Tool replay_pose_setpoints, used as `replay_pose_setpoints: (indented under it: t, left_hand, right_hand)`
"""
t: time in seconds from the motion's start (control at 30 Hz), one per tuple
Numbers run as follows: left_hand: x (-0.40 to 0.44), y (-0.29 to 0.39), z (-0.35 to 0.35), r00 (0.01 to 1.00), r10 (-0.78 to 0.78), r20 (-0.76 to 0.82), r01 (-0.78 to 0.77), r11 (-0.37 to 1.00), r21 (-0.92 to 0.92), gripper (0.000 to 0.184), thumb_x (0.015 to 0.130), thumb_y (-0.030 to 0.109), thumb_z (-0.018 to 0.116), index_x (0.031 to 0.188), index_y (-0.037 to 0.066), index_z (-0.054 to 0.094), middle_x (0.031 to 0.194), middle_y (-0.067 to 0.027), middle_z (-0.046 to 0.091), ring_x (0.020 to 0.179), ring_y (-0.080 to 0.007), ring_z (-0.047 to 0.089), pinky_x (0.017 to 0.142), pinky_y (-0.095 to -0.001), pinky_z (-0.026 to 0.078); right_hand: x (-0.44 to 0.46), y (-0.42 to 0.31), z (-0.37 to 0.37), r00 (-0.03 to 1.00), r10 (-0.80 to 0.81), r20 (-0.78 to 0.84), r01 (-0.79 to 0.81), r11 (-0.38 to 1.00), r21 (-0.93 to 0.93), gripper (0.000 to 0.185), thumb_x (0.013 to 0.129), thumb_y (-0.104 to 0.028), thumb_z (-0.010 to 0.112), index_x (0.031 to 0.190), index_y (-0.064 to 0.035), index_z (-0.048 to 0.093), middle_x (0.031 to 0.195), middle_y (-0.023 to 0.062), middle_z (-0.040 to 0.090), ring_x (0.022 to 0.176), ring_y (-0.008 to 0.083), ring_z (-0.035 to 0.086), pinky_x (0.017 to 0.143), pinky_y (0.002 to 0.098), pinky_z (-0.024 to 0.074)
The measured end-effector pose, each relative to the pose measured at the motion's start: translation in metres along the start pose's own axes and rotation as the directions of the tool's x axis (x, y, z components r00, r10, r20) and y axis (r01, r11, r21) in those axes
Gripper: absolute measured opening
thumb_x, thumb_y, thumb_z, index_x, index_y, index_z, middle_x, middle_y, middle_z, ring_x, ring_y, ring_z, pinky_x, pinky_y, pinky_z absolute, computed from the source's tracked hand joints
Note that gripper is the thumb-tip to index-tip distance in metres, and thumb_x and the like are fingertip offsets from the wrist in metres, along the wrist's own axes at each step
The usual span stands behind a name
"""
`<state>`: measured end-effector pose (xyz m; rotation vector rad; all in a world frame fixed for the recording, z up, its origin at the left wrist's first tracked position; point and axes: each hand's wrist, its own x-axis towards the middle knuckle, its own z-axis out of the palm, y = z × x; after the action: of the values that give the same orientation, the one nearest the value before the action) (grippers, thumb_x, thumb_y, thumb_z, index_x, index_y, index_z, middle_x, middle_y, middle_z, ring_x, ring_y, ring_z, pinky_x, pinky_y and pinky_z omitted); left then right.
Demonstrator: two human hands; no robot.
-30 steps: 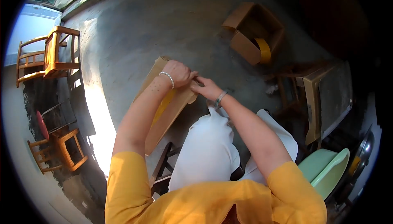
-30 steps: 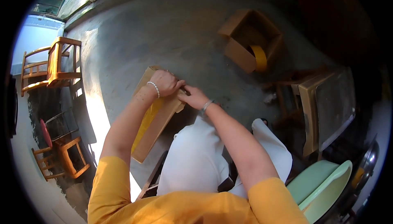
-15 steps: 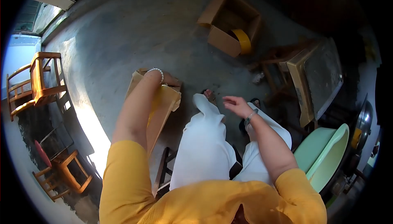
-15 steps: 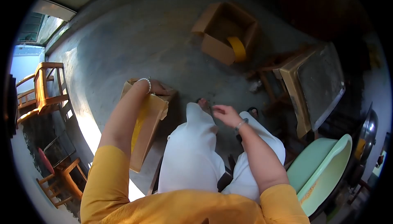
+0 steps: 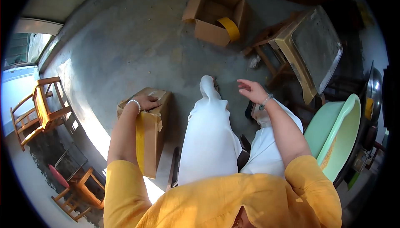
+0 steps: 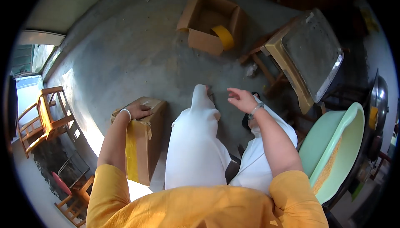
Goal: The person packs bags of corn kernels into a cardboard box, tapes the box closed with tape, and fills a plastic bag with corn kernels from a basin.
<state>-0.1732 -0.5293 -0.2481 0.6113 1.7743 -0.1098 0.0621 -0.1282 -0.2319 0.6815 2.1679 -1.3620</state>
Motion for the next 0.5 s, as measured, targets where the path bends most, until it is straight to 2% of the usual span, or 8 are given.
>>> replay_pose_setpoints:
  t: [0.07,0.17,0.27,0.3,0.4,0.5]
  left_hand:
    - [-0.003,-0.023,0.033,1.000,0.015,-0.021,-0.015,0.999,0.034,0.065,0.083,0.062,0.041,0.130,0.019,0.051,0.136,-0.0081,0.047,0.126,-0.0288,0.041,0.106,-0.0358,0.031]
    - [-0.020,-0.068,0.084,0.976,0.217,0.000,-0.215,0.969,0.122,0.062,0.085,0.059,0.041,0.133,0.020,0.048,0.142,-0.0049,0.040,0.131,-0.0252,0.035,0.107,-0.0390,0.028]
    - [-0.083,-0.065,0.107,0.988,-0.020,-0.152,0.021,1.000,0.005,0.059,0.086,0.057,0.041,0.134,0.023,0.046,0.145,-0.0037,0.036,0.134,-0.0230,0.031,0.108,-0.0454,0.026]
    - [-0.107,-0.062,0.107,0.983,0.000,-0.183,0.000,1.000,-0.001,0.057,0.086,0.056,0.041,0.133,0.024,0.048,0.144,-0.0032,0.037,0.135,-0.0226,0.029,0.107,-0.0500,0.024]
    - [-0.142,-0.075,0.134,0.958,-0.058,-0.280,0.061,0.998,0.002,0.056,0.086,0.053,0.042,0.133,0.023,0.048,0.144,-0.0029,0.038,0.135,-0.0224,0.030,0.107,-0.0505,0.024]
    - [-0.139,-0.078,0.127,0.968,-0.041,-0.246,0.043,0.999,0.001,0.053,0.089,0.050,0.041,0.133,0.021,0.048,0.142,-0.0039,0.040,0.133,-0.0231,0.034,0.107,-0.0451,0.027]
  right_hand:
    - [-0.002,0.003,-0.006,0.999,-0.017,-0.039,0.018,0.999,0.032,0.045,0.083,-0.019,0.063,0.126,-0.0100,0.054,0.112,0.0107,0.063,0.100,0.0216,0.060,0.089,0.0325,0.0473]
    - [-0.009,0.002,-0.009,0.995,-0.040,-0.092,0.049,0.994,0.100,0.042,0.083,-0.016,0.063,0.124,-0.0092,0.056,0.110,0.0099,0.064,0.098,0.0211,0.060,0.088,0.0318,0.0473]
    - [-0.013,-0.001,-0.010,0.987,-0.064,-0.148,0.085,0.986,0.143,0.038,0.084,-0.011,0.063,0.122,-0.0077,0.057,0.108,0.0103,0.065,0.097,0.0194,0.061,0.087,0.0307,0.0484]
    - [-0.013,-0.002,-0.010,0.982,-0.072,-0.175,0.100,0.983,0.155,0.038,0.084,-0.010,0.062,0.122,-0.0074,0.058,0.107,0.0105,0.065,0.097,0.0191,0.061,0.087,0.0305,0.0486]
    - [-0.014,0.003,-0.016,0.959,-0.097,-0.268,0.145,0.975,0.166,0.036,0.085,-0.007,0.061,0.121,-0.0067,0.058,0.106,0.0111,0.065,0.097,0.0188,0.062,0.086,0.0295,0.0490]
    - [-0.012,0.005,-0.013,0.938,-0.074,-0.338,0.150,0.967,0.204,0.035,0.085,-0.008,0.061,0.121,-0.0067,0.058,0.106,0.0112,0.065,0.097,0.0197,0.062,0.086,0.0297,0.0492]
